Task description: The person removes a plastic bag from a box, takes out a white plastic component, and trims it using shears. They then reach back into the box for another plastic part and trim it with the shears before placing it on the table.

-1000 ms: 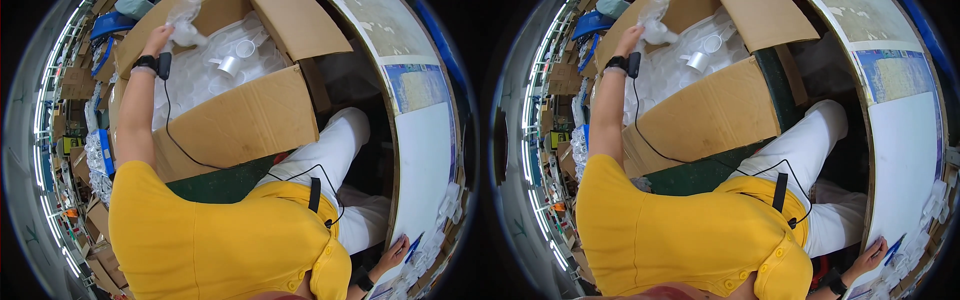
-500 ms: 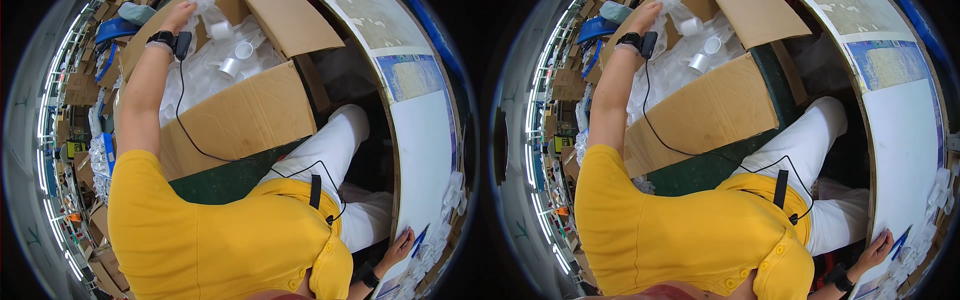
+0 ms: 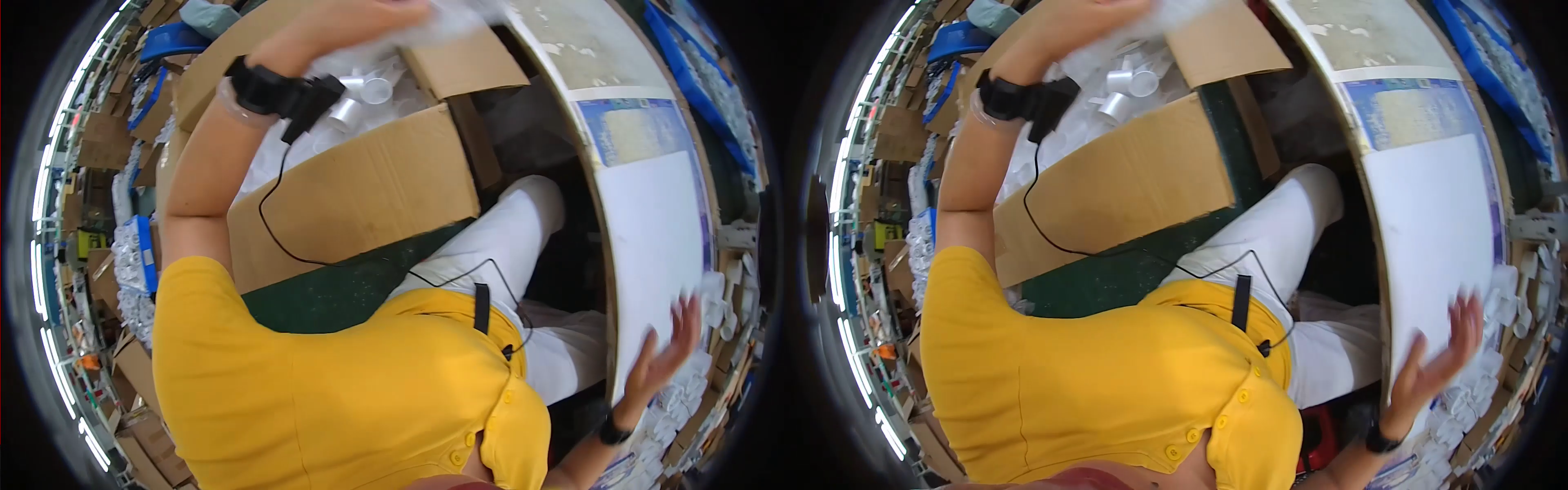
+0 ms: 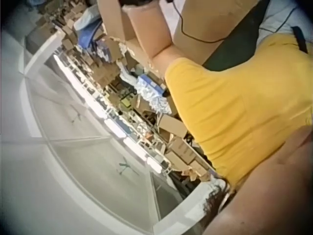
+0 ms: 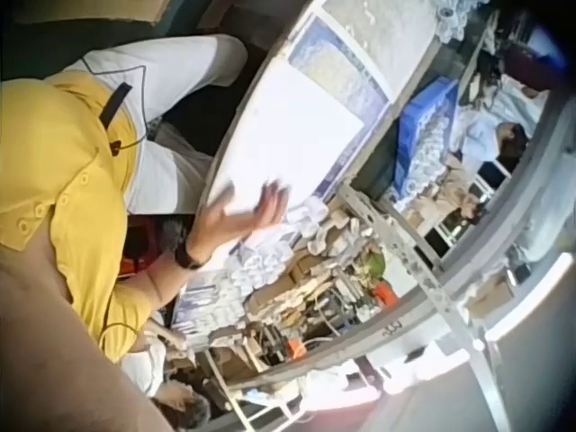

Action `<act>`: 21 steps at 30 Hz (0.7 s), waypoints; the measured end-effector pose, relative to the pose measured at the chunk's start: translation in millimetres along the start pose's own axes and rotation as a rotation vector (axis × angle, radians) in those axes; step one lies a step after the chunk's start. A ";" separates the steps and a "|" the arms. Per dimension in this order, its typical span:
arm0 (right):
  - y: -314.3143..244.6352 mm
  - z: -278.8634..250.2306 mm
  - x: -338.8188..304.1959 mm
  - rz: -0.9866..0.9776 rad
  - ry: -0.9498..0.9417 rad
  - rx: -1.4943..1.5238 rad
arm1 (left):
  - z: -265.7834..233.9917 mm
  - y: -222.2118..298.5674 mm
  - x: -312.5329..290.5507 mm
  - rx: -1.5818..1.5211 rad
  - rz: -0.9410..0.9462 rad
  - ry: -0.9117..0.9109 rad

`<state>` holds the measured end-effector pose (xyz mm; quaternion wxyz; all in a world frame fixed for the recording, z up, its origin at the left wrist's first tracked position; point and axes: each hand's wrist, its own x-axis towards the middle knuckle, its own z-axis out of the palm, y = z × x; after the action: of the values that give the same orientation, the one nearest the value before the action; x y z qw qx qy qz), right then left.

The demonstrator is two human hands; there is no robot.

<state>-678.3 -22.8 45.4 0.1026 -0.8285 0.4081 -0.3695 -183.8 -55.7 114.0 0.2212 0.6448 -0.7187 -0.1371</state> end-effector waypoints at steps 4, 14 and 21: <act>-71.0 58.3 98.5 -0.444 -0.103 0.096 | 86.6 91.8 1.7 -0.456 0.145 -0.074; -44.3 99.5 65.8 0.098 -0.157 0.563 | 154.2 164.6 -3.8 -1.994 -0.012 -0.209; -37.8 108.2 68.0 0.275 -0.206 0.803 | 149.9 119.7 -27.6 -2.019 -0.130 -0.544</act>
<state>-553.6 -63.7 22.8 0.5052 -0.6934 0.3261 -0.3971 -359.8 -26.0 38.2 0.4799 0.1452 -0.2597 -0.8253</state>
